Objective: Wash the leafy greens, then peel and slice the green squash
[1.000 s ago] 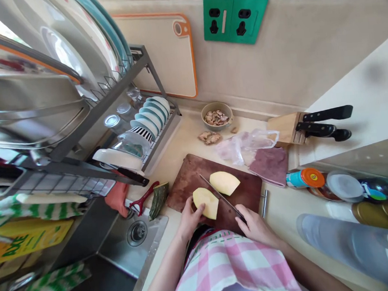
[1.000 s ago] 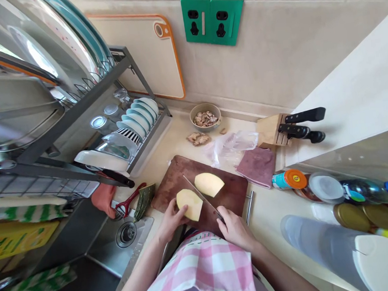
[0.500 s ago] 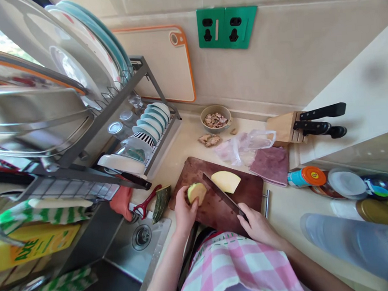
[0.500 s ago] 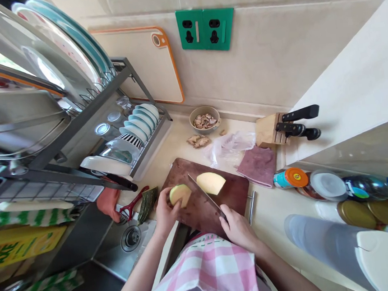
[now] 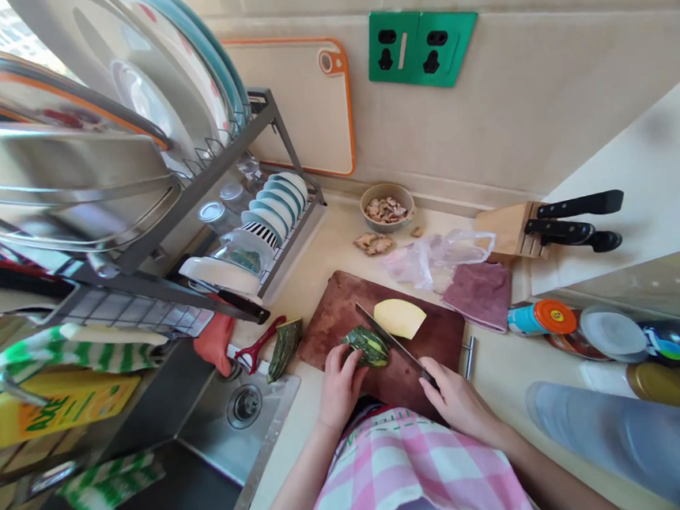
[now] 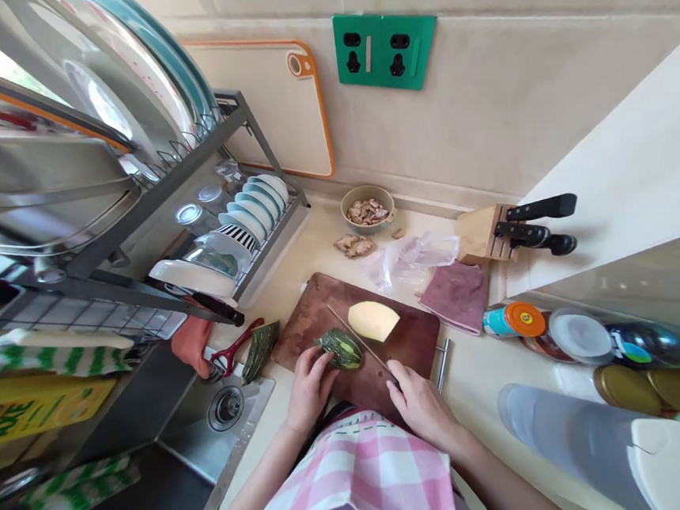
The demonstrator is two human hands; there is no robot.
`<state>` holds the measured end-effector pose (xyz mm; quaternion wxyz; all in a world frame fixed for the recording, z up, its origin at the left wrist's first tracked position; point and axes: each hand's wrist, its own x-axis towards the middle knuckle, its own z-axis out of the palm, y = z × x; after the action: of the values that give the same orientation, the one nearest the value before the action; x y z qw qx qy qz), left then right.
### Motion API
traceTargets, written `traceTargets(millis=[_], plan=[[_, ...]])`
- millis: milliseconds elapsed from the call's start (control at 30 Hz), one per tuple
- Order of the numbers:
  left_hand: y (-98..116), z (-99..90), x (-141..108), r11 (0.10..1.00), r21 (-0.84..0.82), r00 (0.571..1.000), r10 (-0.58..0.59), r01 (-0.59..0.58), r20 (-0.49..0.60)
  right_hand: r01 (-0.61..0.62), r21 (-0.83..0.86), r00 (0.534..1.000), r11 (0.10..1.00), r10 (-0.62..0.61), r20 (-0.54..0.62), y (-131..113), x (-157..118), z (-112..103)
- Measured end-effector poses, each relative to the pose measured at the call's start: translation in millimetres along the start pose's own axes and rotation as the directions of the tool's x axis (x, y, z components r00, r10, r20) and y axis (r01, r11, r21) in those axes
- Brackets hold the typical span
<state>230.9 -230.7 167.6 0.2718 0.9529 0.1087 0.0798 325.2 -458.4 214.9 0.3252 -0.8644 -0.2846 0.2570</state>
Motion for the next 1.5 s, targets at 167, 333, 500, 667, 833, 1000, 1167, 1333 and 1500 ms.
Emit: traceTargets(millis=[167, 333, 500, 667, 833, 1000, 1167, 1333, 1500], plan=[[2.6, 6.5, 8.7, 1.0, 0.024, 0.999, 0.003, -0.003, -0.035, 0.091, -0.076, 0.995, 0.993, -0.086, 0.058, -16.3, -10.6, -16.3], [4.1, 6.8, 8.0, 1.0, 0.028, 0.999, 0.001, 0.0, -0.05, 0.095, -0.123, 0.993, 0.988, -0.084, 0.087, -20.0, -14.5, -17.7], [5.4, 5.7, 9.1, 0.999, 0.035, 0.999, 0.001, 0.001, -0.055, 0.08, -0.145, 0.993, 0.986, -0.066, 0.1, -25.0, -14.7, -22.8], [5.8, 7.2, 8.7, 0.998, 0.068, 0.996, 0.02, -0.014, -0.089, 0.074, -0.215, 0.985, 0.974, -0.038, 0.171, -28.6, -12.8, -26.3], [6.1, 7.8, 7.7, 0.995, 0.099, 0.994, 0.037, -0.027, -0.103, 0.085, -0.295, 0.976, 0.952, -0.019, 0.218, -27.0, -11.9, -21.8], [4.8, 9.8, 7.4, 0.994, 0.108, 0.992, 0.037, -0.025, -0.118, 0.102, -0.323, 0.976, 0.941, -0.032, 0.215, -23.7, -13.2, -15.9], [5.0, 9.7, 8.6, 0.994, 0.103, 0.993, 0.045, -0.033, -0.112, 0.093, -0.32, 0.98, 0.943, -0.03, 0.196, -21.7, -12.9, -12.9], [5.3, 9.8, 8.2, 0.996, 0.09, 0.993, 0.038, -0.028, -0.11, 0.062, -0.333, 0.957, 0.941, 0.039, 0.286, -30.5, -7.6, -25.5], [1.8, 15.5, 6.3, 0.996, 0.085, 0.988, 0.043, -0.031, -0.145, 0.042, -0.296, 0.934, 0.954, 0.068, 0.351, -34.5, 13.7, -26.3]])
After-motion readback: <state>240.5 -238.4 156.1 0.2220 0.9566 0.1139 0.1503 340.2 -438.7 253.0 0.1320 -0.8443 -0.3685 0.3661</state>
